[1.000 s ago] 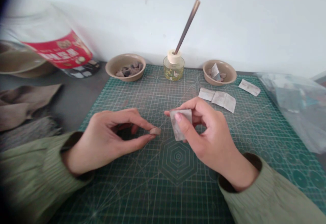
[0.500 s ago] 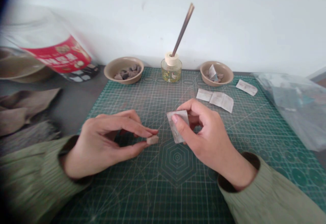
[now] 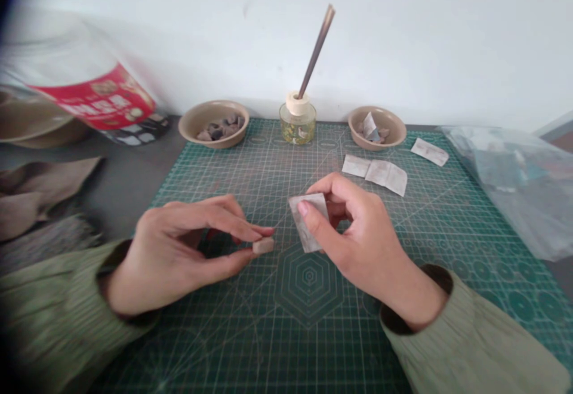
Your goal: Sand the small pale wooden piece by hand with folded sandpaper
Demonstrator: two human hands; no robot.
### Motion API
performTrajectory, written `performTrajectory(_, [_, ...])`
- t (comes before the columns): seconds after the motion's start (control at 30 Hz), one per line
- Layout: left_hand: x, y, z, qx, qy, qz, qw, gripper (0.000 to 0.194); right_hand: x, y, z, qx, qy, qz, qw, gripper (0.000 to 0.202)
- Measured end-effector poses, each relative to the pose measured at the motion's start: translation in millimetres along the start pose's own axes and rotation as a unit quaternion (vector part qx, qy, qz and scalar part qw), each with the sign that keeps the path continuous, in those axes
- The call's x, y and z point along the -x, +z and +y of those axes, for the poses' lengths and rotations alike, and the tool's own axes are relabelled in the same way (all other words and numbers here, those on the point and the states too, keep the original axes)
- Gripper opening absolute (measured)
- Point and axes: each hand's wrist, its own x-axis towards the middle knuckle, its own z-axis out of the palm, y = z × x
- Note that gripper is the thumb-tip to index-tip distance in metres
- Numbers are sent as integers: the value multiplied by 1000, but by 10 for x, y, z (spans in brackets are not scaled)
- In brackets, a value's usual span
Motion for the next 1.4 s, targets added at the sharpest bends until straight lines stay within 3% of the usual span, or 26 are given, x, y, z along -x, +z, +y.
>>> performTrajectory(0.27, [-1, 13, 1, -4, -1, -6, 1000, 11, 18, 11, -29, -19, 4, -23, 1000, 18])
performTrajectory(0.43, [-28, -8, -8, -75, -10, -30, 997, 6, 30, 30, -56, -58, 42, -63, 995, 22])
performTrajectory(0.6, [-27, -7, -29, -127, -30, -53, 990, 13, 28, 84, -32, -42, 88, -104, 990, 20])
performTrajectory(0.73, [-10, 7, -22, -153, -9, -82, 985, 10, 40, 129, -17, -34, 118, -125, 985, 21])
performTrajectory(0.9, [17, 23, 1, -165, 2, -85, 983, 12, 59, 184, -11, 19, 87, -126, 988, 18])
performTrajectory(1.4, [55, 20, 23, -150, -20, -60, 987, 9, 61, 146, -96, 33, 87, -126, 988, 20])
